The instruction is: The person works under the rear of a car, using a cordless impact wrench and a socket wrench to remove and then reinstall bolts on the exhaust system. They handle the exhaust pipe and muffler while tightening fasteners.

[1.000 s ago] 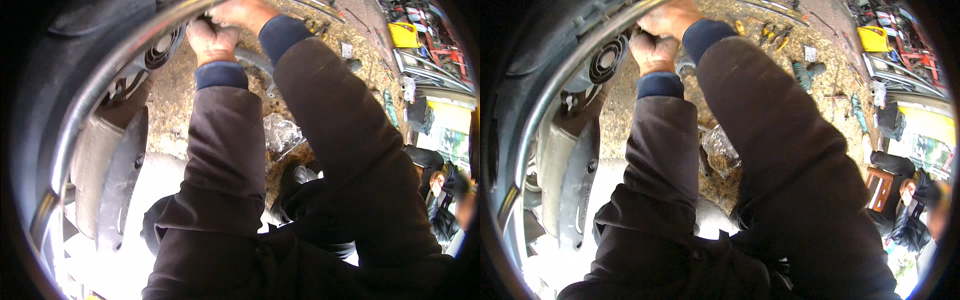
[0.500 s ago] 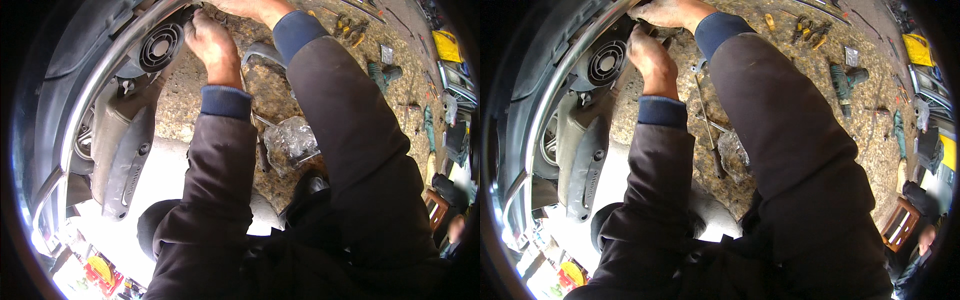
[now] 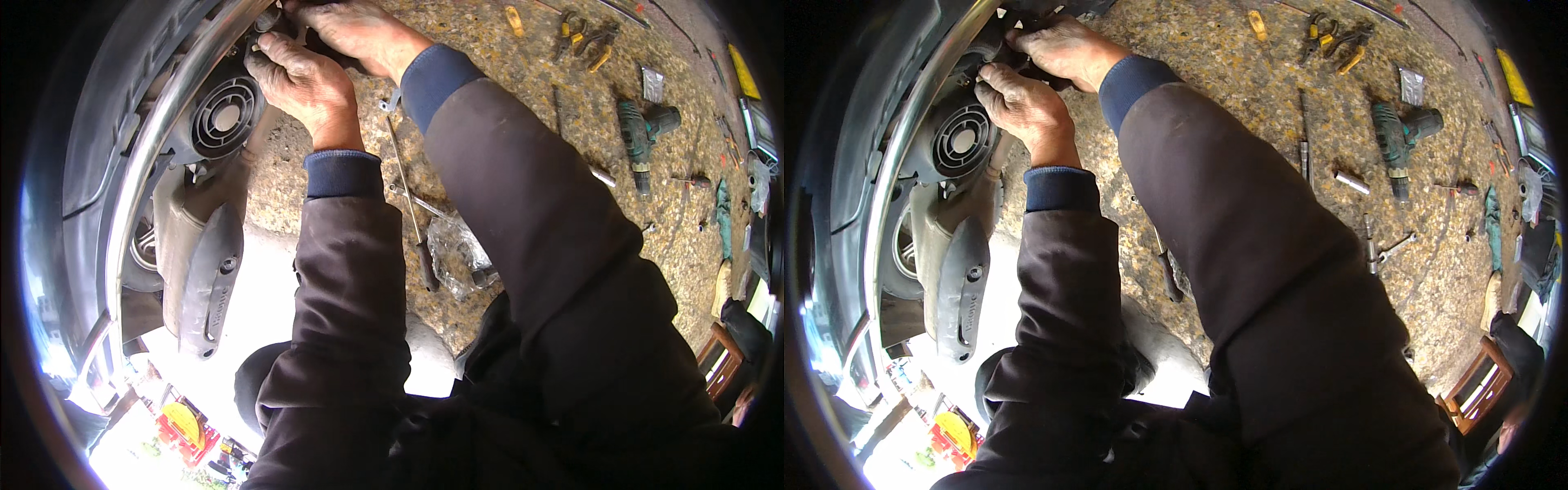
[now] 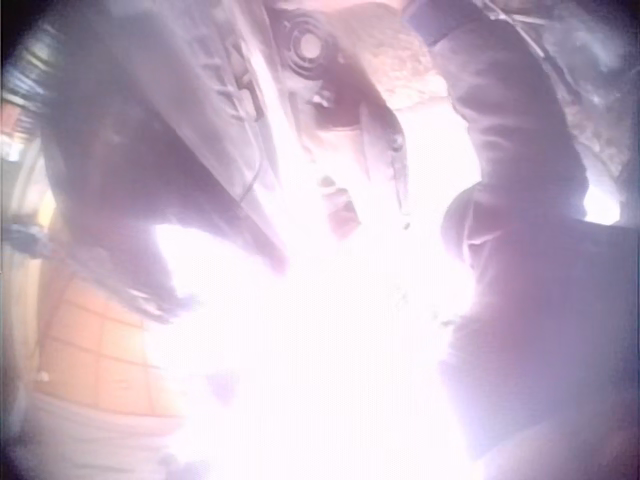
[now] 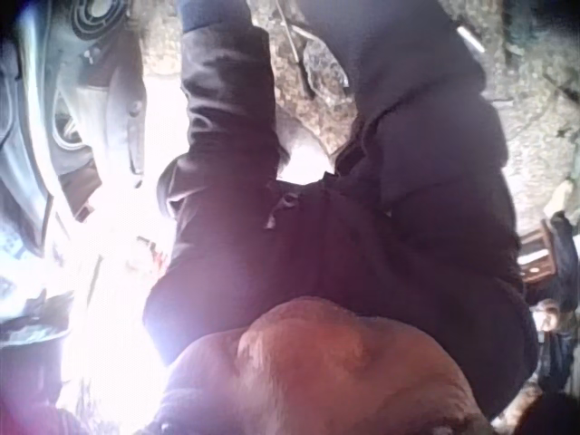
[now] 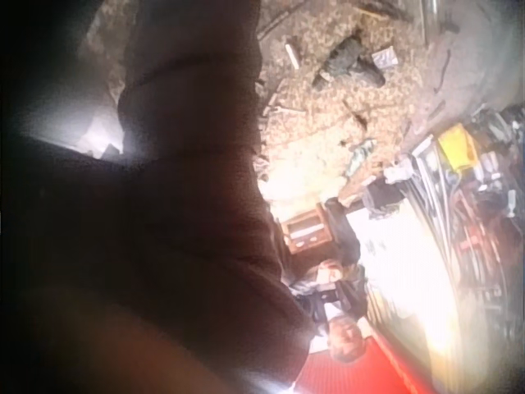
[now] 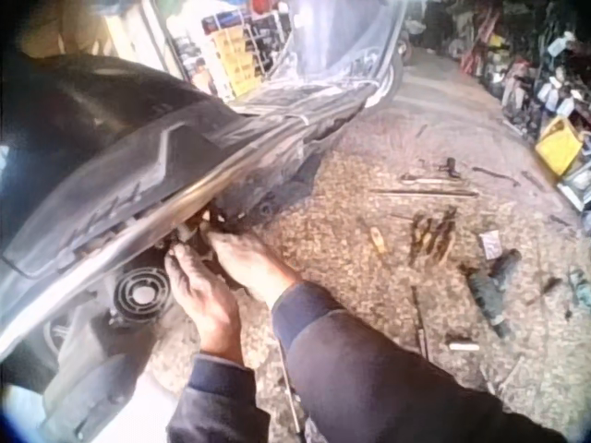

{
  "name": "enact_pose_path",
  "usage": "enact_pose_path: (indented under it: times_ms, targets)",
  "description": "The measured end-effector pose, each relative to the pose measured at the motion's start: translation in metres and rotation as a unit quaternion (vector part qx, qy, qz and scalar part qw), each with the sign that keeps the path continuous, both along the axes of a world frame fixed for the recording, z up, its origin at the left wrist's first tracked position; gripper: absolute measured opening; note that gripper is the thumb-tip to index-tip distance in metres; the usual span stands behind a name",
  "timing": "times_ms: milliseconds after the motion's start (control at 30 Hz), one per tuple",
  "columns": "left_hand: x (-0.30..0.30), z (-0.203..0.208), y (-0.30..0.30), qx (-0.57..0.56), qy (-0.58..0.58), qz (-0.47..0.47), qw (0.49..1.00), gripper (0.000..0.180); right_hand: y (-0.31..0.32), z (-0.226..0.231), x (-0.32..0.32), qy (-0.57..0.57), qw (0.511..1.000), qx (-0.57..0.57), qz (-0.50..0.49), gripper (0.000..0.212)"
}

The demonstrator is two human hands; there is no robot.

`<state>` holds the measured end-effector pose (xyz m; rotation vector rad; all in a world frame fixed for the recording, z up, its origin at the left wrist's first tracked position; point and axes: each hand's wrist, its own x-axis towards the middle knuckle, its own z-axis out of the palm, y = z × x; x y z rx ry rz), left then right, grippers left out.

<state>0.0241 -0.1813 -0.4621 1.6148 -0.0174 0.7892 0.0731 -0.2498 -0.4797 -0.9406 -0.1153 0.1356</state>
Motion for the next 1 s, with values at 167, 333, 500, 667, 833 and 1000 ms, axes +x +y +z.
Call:
enact_pose_path:
  times_ms: [167,333,500,667,833,1000]
  targets:
    - [0.0,0.003,-0.008,0.015,0.013,0.06,0.998,0.061,0.0,0.006,-0.008,-0.013,0.999,-0.011,0.029,0.035]
    - [-0.001,0.007,-0.012,0.025,0.012,0.073,0.997,0.057,-0.013,0.01,-0.01,-0.025,0.994,0.009,0.108,0.039]
    - [0.004,0.007,-0.012,0.078,0.039,0.148,0.985,0.051,-0.007,0.011,0.002,-0.051,0.993,0.018,0.108,0.044]
    - [0.006,0.007,-0.011,0.104,0.047,0.176,0.978,0.049,0.0,0.003,0.0,-0.042,0.997,-0.037,0.054,0.037]
    - [-0.001,0.006,-0.005,0.082,0.026,0.13,0.988,0.043,0.002,0.002,-0.009,0.039,0.994,-0.043,0.097,0.041]
    - [-0.006,0.027,0.023,0.099,0.063,-0.002,0.993,0.033,0.002,0.002,-0.01,0.026,0.991,-0.036,0.126,0.043]
